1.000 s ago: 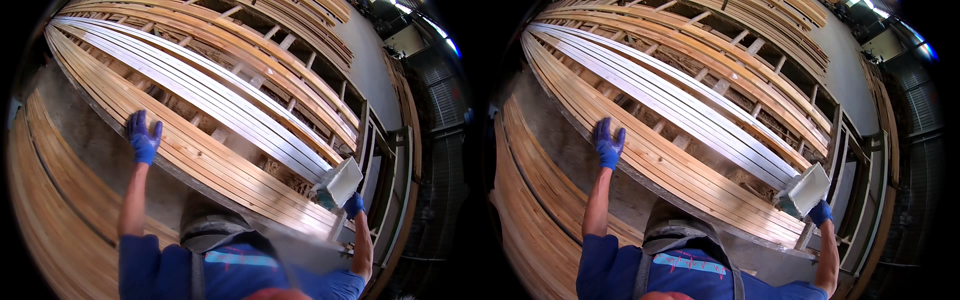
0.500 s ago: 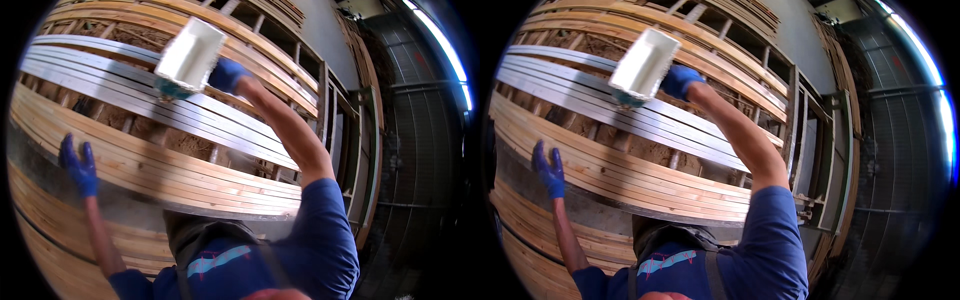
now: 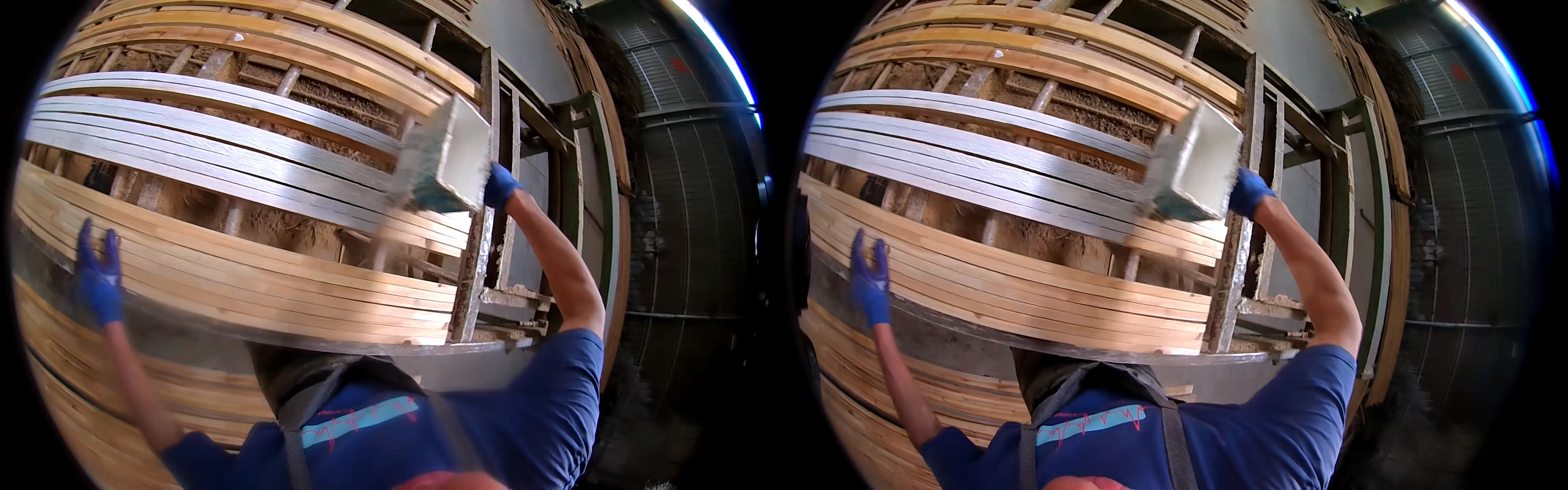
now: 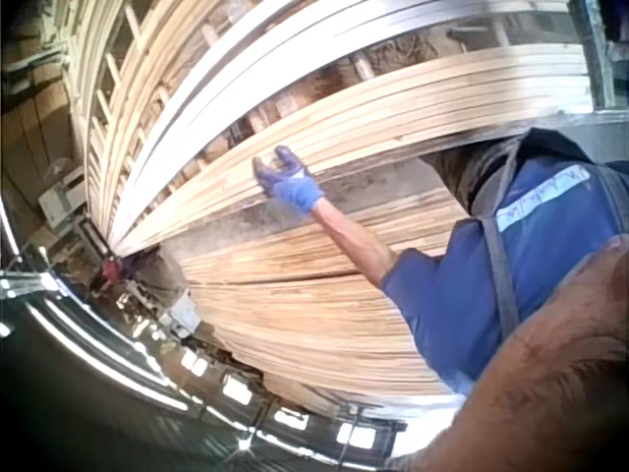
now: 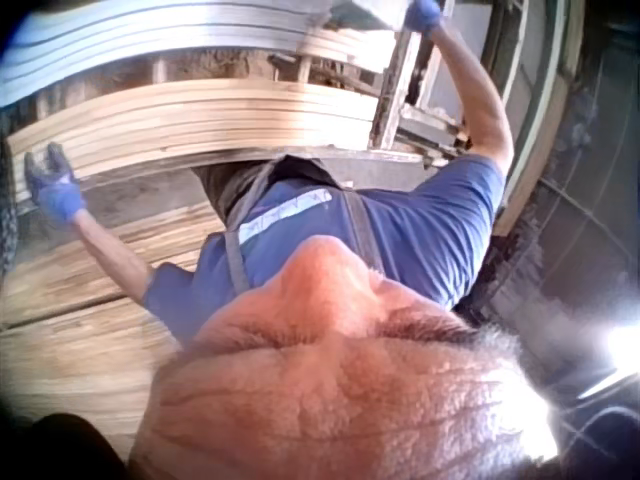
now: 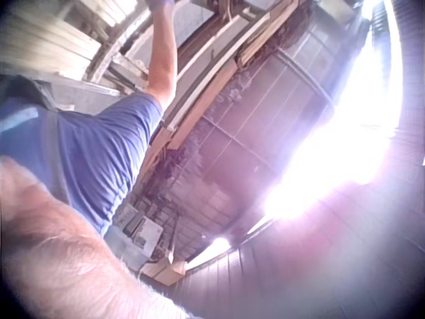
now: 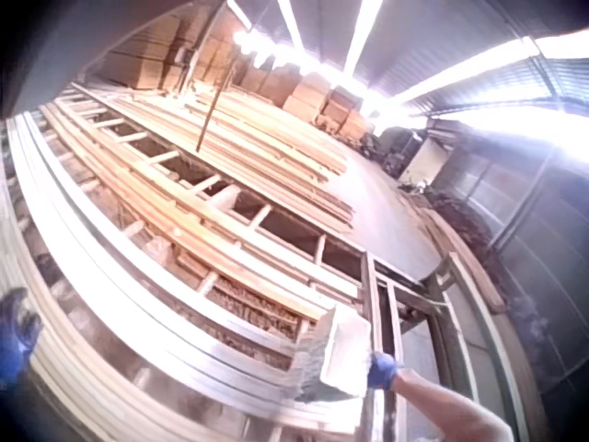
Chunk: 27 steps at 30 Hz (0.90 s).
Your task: The person applies a white adhesive substance to wooden planks arranged on a curved frame using a brush and a small container. They repeatedly dip the brush into a bucket to reload the adhesive and spread it evenly across the surface of the planks.
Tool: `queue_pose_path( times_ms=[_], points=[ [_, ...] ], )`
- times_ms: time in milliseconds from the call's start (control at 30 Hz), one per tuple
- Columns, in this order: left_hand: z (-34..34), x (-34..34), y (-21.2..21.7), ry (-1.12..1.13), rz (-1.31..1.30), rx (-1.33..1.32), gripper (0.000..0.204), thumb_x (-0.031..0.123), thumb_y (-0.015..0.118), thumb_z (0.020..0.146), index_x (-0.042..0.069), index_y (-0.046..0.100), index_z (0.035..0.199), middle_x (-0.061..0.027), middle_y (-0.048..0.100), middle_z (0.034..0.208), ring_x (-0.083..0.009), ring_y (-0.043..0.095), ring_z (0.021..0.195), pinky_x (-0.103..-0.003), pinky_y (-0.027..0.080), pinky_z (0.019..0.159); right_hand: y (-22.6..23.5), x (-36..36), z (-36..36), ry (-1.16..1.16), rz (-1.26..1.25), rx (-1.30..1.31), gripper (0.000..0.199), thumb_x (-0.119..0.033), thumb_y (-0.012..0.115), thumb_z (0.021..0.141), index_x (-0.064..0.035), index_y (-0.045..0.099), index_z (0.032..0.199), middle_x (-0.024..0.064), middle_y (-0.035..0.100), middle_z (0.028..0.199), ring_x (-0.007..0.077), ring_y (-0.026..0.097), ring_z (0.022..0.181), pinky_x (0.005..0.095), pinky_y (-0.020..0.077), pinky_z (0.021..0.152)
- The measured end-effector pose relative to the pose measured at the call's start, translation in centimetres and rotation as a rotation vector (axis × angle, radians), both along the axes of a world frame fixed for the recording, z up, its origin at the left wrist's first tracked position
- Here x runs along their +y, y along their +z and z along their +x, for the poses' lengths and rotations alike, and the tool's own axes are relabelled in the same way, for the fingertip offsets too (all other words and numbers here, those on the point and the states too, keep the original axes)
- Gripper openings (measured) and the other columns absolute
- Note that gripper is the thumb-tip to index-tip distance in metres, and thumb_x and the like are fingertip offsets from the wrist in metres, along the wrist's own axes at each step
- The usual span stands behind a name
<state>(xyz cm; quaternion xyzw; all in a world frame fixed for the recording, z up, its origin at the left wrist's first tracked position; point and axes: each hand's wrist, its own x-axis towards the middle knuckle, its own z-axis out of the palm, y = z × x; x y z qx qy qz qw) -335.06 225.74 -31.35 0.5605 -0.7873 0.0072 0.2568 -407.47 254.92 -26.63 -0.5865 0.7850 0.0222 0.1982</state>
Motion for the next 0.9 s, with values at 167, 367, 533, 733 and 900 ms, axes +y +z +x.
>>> queue_pose_path(
  times_ms=[167,367,533,733,900],
  points=[
    [-8.9,11.3,-1.7,-0.114,0.002,0.074,0.050,0.028,0.069,0.088,0.002,0.055,0.128,-0.0221,0.058,0.126,-0.0377,0.055,0.115,-0.045,0.042,0.101,1.0,11.1,-6.8,0.110,-0.070,-0.011,0.029,-0.022,0.061,0.086,-0.0065,0.067,0.109,0.0204,0.068,0.106,0.0375,0.063,0.099,0.0414,0.0509,0.086],
    [-9.6,12.9,-1.6,-0.069,-0.001,0.045,0.053,0.030,0.068,0.088,-0.001,0.053,0.129,-0.0230,0.054,0.132,-0.0395,0.049,0.123,-0.045,0.039,0.105,4.4,13.2,-8.6,0.048,-0.070,0.138,0.027,-0.026,0.061,0.084,-0.0058,0.069,0.100,0.0219,0.068,0.098,0.0420,0.063,0.092,0.0448,0.0516,0.080],
    [-9.4,14.4,-2.4,-0.054,-0.063,-0.017,0.055,0.026,0.068,0.089,0.000,0.050,0.133,-0.0222,0.053,0.134,-0.0386,0.049,0.123,-0.045,0.038,0.105,4.6,13.3,-11.7,0.027,-0.124,0.274,0.028,-0.032,0.065,0.080,-0.0071,0.069,0.093,0.0223,0.068,0.090,0.0422,0.064,0.088,0.0473,0.0515,0.074],
    [-10.9,13.8,-1.7,-0.090,-0.083,-0.038,0.060,0.032,0.072,0.085,0.001,0.051,0.132,-0.0212,0.055,0.133,-0.0399,0.051,0.121,-0.048,0.040,0.103,0.7,4.4,-8.5,-0.047,-0.210,0.135,0.035,-0.040,0.065,0.079,-0.0086,0.071,0.093,0.0226,0.067,0.087,0.0440,0.064,0.086,0.0482,0.0527,0.073],
    [-11.0,13.9,-0.7,-0.093,-0.070,-0.006,0.058,0.029,0.072,0.086,0.000,0.051,0.132,-0.0223,0.054,0.133,-0.0400,0.051,0.121,-0.047,0.042,0.102,1.6,3.1,-6.4,-0.021,-0.191,0.164,0.028,-0.030,0.063,0.079,-0.0065,0.070,0.092,0.0251,0.066,0.086,0.0441,0.063,0.085,0.0485,0.0525,0.071]
  ],
)
